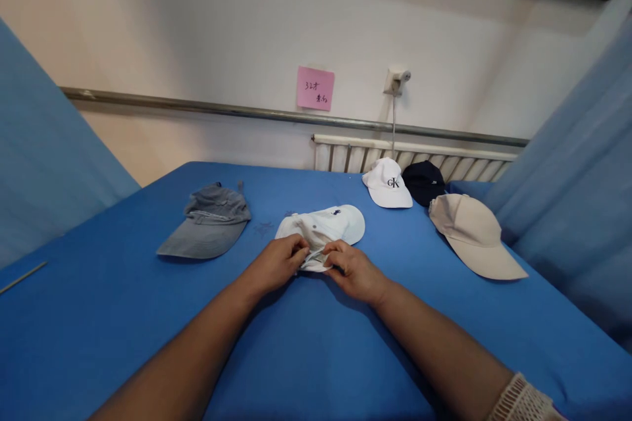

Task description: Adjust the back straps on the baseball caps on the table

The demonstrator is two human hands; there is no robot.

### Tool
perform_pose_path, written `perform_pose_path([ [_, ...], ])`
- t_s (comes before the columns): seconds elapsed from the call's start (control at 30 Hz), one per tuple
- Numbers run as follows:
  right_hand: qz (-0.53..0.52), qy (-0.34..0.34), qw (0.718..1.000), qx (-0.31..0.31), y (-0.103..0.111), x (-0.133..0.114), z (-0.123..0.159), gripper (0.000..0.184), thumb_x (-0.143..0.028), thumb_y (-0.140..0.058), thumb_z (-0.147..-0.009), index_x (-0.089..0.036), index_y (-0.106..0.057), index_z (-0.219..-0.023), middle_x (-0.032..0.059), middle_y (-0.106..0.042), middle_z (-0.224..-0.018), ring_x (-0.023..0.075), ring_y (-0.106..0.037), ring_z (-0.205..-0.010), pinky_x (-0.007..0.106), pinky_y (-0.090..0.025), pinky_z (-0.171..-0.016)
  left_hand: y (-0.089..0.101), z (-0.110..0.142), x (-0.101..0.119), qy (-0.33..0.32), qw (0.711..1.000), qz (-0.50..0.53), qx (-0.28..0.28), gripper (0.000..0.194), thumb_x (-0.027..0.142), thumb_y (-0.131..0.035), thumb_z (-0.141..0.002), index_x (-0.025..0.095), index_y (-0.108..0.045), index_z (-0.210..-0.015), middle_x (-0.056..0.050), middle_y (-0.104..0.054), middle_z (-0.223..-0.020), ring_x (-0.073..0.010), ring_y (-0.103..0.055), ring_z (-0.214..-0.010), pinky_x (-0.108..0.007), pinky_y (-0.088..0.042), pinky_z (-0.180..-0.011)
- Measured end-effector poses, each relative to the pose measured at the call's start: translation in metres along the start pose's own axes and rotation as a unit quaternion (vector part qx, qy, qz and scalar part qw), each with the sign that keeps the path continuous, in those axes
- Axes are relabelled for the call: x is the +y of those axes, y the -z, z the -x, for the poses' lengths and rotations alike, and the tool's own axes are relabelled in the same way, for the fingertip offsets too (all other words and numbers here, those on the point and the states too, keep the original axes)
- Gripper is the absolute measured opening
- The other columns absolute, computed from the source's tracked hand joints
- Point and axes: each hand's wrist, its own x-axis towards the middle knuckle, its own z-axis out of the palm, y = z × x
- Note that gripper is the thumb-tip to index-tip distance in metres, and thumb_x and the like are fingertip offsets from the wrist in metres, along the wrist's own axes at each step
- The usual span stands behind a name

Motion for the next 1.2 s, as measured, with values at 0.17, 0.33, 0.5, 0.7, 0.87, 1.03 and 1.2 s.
perform_pose_path([
  [0.17,0.024,0.039,0.999,0.021,0.007,-0.003,-0.002,0.021,-0.007,-0.053,-0.088,-0.019,-0.062,-0.103,0.0113,-0.053,-0.134,0.0194,-0.058,-0.117,0.036,-0.049,-0.098,-0.008,-0.001,-0.005,0.053,0.983,0.175,-0.02,0.029,0.044,-0.062,-0.078,0.015,-0.062,-0.084,0.0,-0.061,-0.067,-0.0133,-0.052,-0.057,-0.024,-0.035,-0.052],
  [0.33,0.048,0.051,0.997,0.036,0.01,0.0,-0.001,0.026,-0.006,-0.052,-0.087,-0.019,-0.063,-0.107,0.0143,-0.05,-0.14,0.0225,-0.057,-0.122,0.04,-0.049,-0.1,-0.015,-0.004,-0.007,0.089,0.953,0.287,-0.043,0.031,0.039,-0.071,-0.068,0.015,-0.057,-0.081,0.001,-0.058,-0.062,-0.0112,-0.051,-0.052,-0.023,-0.037,-0.049],
  [0.5,0.055,0.065,0.995,0.044,0.012,0.0,-0.001,0.018,-0.01,-0.052,-0.09,-0.018,-0.064,-0.101,0.0158,-0.049,-0.141,0.023,-0.055,-0.124,0.04,-0.049,-0.1,-0.014,-0.003,-0.001,0.098,0.94,0.326,0.017,0.032,0.042,-0.071,-0.069,0.015,-0.056,-0.074,0.003,-0.053,-0.058,-0.0091,-0.046,-0.05,-0.023,-0.035,-0.048],
  [0.7,0.086,0.068,0.993,0.054,0.01,-0.001,-0.002,0.017,-0.01,-0.052,-0.09,-0.018,-0.064,-0.098,0.015,-0.052,-0.138,0.0233,-0.055,-0.125,0.041,-0.048,-0.102,-0.012,0.001,0.003,0.122,0.928,0.352,0.01,0.031,0.044,-0.065,-0.073,0.016,-0.054,-0.067,0.001,-0.055,-0.06,-0.0114,-0.05,-0.055,-0.025,-0.04,-0.054],
  [0.87,0.096,0.081,0.99,0.058,0.008,-0.001,-0.001,0.016,-0.011,-0.052,-0.091,-0.017,-0.065,-0.098,0.0163,-0.051,-0.138,0.0241,-0.055,-0.124,0.042,-0.048,-0.102,-0.017,-0.001,0.0,0.113,0.949,0.29,0.048,0.021,0.03,-0.069,-0.065,0.017,-0.053,-0.068,0.005,-0.049,-0.054,-0.0085,-0.042,-0.048,-0.021,-0.032,-0.046],
  [1.03,0.097,0.086,0.99,0.055,0.009,-0.002,-0.001,0.018,-0.011,-0.052,-0.09,-0.018,-0.066,-0.098,0.016,-0.052,-0.138,0.0251,-0.055,-0.124,0.044,-0.048,-0.101,-0.018,-0.003,-0.006,0.089,0.95,0.298,0.026,0.026,0.038,-0.069,-0.067,0.016,-0.054,-0.068,0.004,-0.049,-0.055,-0.0083,-0.041,-0.048,-0.021,-0.031,-0.045],
  [1.2,0.103,0.084,0.99,0.044,0.01,-0.004,-0.002,0.019,-0.012,-0.051,-0.091,-0.017,-0.066,-0.1,0.017,-0.052,-0.138,0.0255,-0.056,-0.123,0.044,-0.05,-0.099,-0.012,0.001,-0.004,0.07,0.959,0.276,-0.013,0.032,0.046,-0.066,-0.073,0.016,-0.056,-0.069,0.003,-0.051,-0.057,-0.01,-0.046,-0.049,-0.024,-0.034,-0.048],
])
